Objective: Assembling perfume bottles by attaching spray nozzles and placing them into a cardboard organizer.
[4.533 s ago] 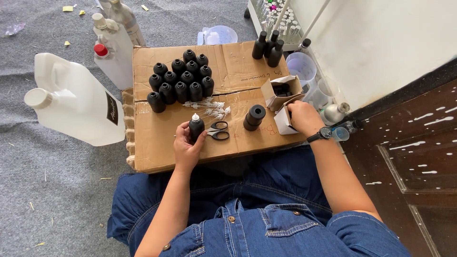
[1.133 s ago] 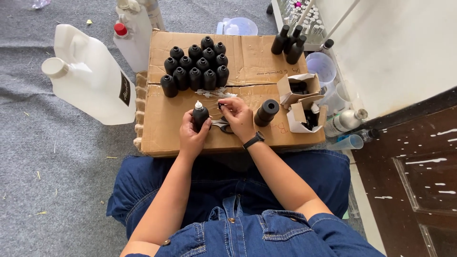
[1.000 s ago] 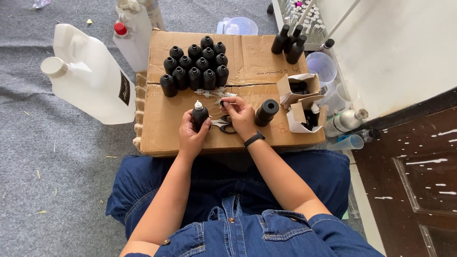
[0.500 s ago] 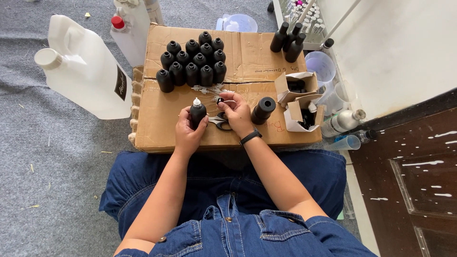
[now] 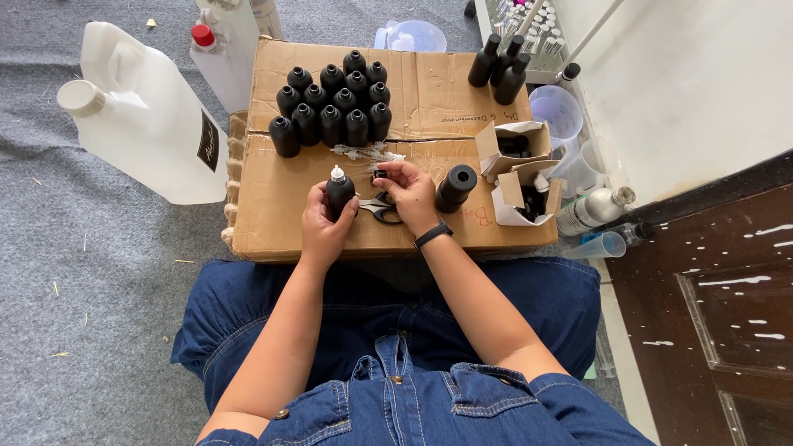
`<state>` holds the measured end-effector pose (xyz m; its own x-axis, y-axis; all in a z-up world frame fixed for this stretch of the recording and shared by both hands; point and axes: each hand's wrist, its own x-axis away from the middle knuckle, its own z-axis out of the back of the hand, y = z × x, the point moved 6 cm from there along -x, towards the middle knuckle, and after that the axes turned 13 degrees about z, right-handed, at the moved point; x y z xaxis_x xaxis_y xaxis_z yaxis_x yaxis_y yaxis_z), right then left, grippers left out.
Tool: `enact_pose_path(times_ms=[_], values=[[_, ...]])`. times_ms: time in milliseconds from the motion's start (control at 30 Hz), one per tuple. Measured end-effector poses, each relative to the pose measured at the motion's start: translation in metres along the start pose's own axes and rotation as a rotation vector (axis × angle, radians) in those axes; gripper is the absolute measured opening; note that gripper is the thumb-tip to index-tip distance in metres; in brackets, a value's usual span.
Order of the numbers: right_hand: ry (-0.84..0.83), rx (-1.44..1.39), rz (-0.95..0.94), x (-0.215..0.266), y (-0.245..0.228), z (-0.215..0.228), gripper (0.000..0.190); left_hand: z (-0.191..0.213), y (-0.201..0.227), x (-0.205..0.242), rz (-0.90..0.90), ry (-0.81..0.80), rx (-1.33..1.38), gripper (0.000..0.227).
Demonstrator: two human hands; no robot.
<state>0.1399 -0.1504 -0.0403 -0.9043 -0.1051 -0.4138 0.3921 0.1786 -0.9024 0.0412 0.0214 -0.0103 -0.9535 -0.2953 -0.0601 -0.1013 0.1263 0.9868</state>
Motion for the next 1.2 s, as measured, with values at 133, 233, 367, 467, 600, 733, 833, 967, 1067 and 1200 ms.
enact_pose_path(times_ms=[133,233,367,467,600,733,833,967,1067,1200], values=[[0.02,-0.003,0.006,0.0,0.0,-0.001,0.032,-0.002,0.004,0.001,-0.016,0.001,0.0,0.036],[0.022,0.0,0.018,0.0,-0.011,-0.004,0.033,-0.002,0.002,0.0,-0.015,-0.003,0.007,0.036],[0.083,-0.001,0.102,-0.002,-0.028,-0.003,0.036,-0.001,-0.001,0.0,-0.004,-0.005,0.003,0.037],[0.141,-0.023,0.136,-0.003,-0.043,-0.003,0.035,0.0,0.0,-0.001,0.001,0.002,0.001,0.037],[0.185,-0.093,0.174,-0.004,-0.076,-0.01,0.03,0.0,-0.002,-0.002,0.02,0.022,-0.012,0.036],[0.132,-0.163,0.272,-0.023,-0.104,-0.016,0.029,0.001,-0.002,-0.001,0.064,0.083,-0.078,0.036],[0.034,-0.161,0.38,-0.043,-0.129,-0.024,0.029,-0.001,-0.001,0.0,0.104,0.1,-0.087,0.035],[-0.161,-0.176,0.302,-0.049,-0.139,-0.033,0.03,-0.001,0.001,0.001,0.11,0.133,-0.105,0.031],[-0.199,-0.102,0.288,-0.041,-0.139,-0.022,0.031,0.003,-0.001,0.0,0.118,0.139,-0.093,0.028],[-0.223,-0.016,0.318,-0.035,-0.141,0.0,0.025,0.007,-0.014,-0.003,0.14,0.103,-0.076,0.028]])
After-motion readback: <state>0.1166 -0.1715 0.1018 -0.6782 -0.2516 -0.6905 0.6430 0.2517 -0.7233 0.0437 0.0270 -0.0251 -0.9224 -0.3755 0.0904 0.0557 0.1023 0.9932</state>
